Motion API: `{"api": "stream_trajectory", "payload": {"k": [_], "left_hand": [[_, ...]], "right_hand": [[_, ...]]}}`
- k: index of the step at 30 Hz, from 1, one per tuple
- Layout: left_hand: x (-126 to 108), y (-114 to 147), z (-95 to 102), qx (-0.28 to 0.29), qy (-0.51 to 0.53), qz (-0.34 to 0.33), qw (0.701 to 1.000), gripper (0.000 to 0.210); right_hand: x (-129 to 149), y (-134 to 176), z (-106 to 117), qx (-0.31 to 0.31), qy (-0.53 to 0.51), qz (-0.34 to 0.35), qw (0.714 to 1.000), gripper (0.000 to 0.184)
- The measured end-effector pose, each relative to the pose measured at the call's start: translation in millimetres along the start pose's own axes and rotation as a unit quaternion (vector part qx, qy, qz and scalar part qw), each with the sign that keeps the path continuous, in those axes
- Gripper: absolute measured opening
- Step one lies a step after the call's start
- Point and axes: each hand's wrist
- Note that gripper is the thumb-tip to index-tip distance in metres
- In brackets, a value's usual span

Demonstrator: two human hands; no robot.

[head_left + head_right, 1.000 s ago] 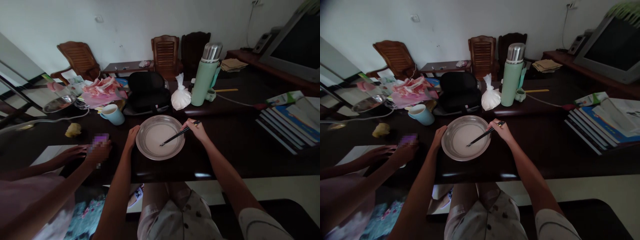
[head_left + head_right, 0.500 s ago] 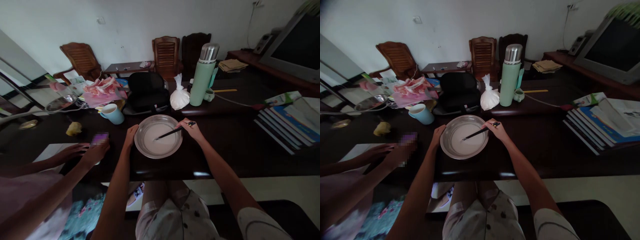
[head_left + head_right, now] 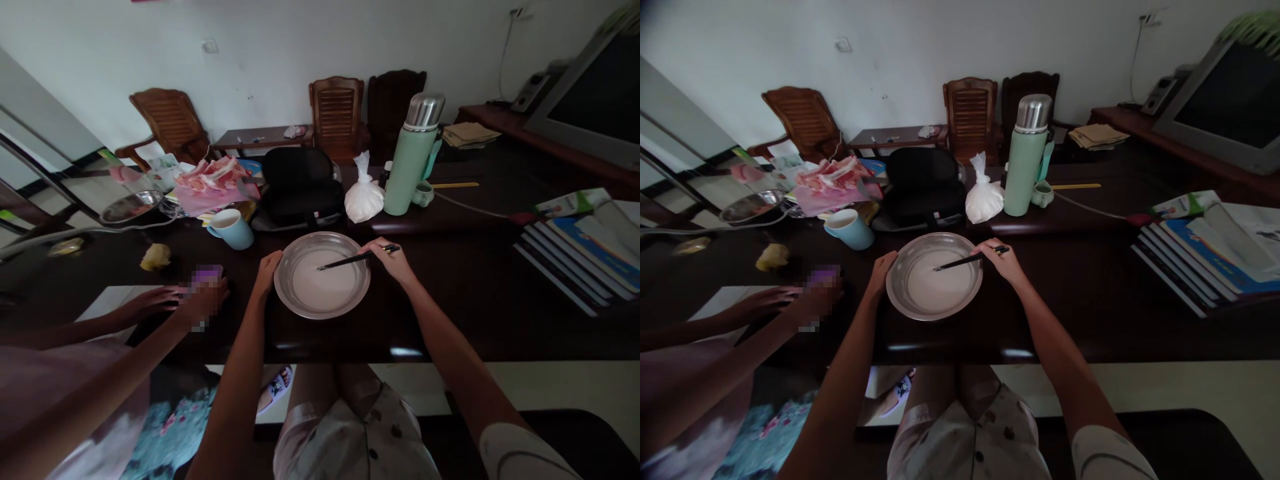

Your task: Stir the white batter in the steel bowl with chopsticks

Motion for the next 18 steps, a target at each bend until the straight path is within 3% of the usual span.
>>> {"api": "stream_trajectory", "payload": {"k": [4, 11, 16, 18], "left_hand": [[-3.2, 0.9, -0.4, 0.003, -0.003, -0.006, 1.0, 0.043], [-6.8, 0.7, -0.6, 0.009, 0.0, 0.004, 1.0, 0.04], [-5.9, 0.4, -0.6, 0.006, 0.001, -0.008, 1.0, 0.042], [-5.5, 0.5, -0.2, 0.008, 0.002, -0.008, 1.0, 0.044]], "right_hand": [[-0.3, -1.4, 7.5, -0.054, -0.038, -0.031, 0.997, 0.04], [2.5, 1.0, 0.6, 0.031, 0.025, 0.001, 0.999, 0.038], [0.6, -0.5, 7.5, -0.049, -0.02, -0.028, 0.998, 0.04], [0.9, 0.1, 6.5, -0.037, -0.039, -0.042, 0.998, 0.043]]}}
Point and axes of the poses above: each hand's wrist, its own y-axis away from the middle knuckle, its own z-axis out of the back of the hand, x = y × z, and after that the axes turned 6 degrees about -y, right-handed
